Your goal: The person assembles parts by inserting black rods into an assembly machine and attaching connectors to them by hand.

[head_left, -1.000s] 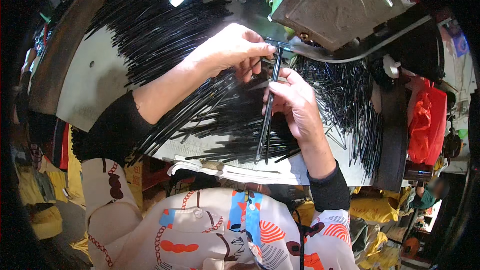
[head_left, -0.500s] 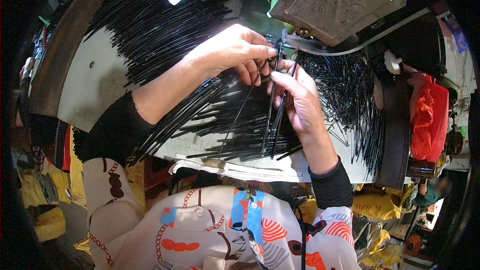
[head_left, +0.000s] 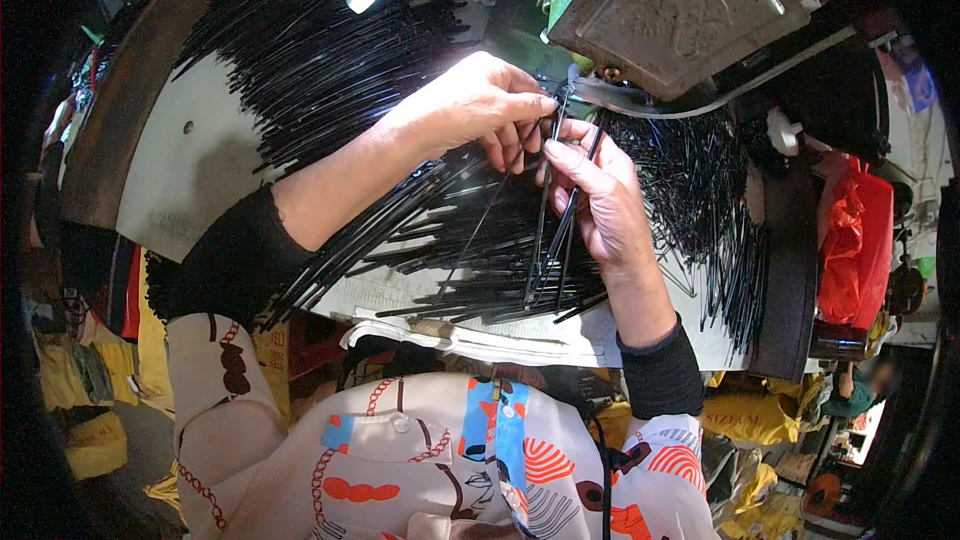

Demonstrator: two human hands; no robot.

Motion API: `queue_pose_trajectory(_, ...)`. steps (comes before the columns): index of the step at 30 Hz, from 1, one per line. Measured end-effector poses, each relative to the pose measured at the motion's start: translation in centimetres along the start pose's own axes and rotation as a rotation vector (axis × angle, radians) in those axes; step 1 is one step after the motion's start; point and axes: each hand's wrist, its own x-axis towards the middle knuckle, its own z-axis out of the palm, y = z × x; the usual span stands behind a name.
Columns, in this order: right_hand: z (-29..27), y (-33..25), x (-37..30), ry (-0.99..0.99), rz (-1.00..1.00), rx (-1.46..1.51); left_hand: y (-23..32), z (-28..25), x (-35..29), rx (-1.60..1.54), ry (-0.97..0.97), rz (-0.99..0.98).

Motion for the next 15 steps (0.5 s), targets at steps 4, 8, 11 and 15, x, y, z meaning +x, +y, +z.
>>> queue_pose_trajectory(4,-0.09,0.09,0.1,-0.002,0.003,-0.004,-0.04,0.12,-0.01,0.028,0.011,0.012)
queue_pose_trajectory(8,-0.33,0.31,0.12,0.014,-0.003,-0.004,-0.02,-0.12,-0.02,0.063,0.017,0.018)
queue_pose_trajectory(11,-0.19,0.31,0.03,0.015,0.0,0.001,-0.34,-0.33,-0.01,0.067,0.031,0.025)
queue_pose_trajectory(15,-0.3,0.39,0.11,0.004,-0.005,0.041,-0.16,0.04,0.05,0.067,0.035,0.011)
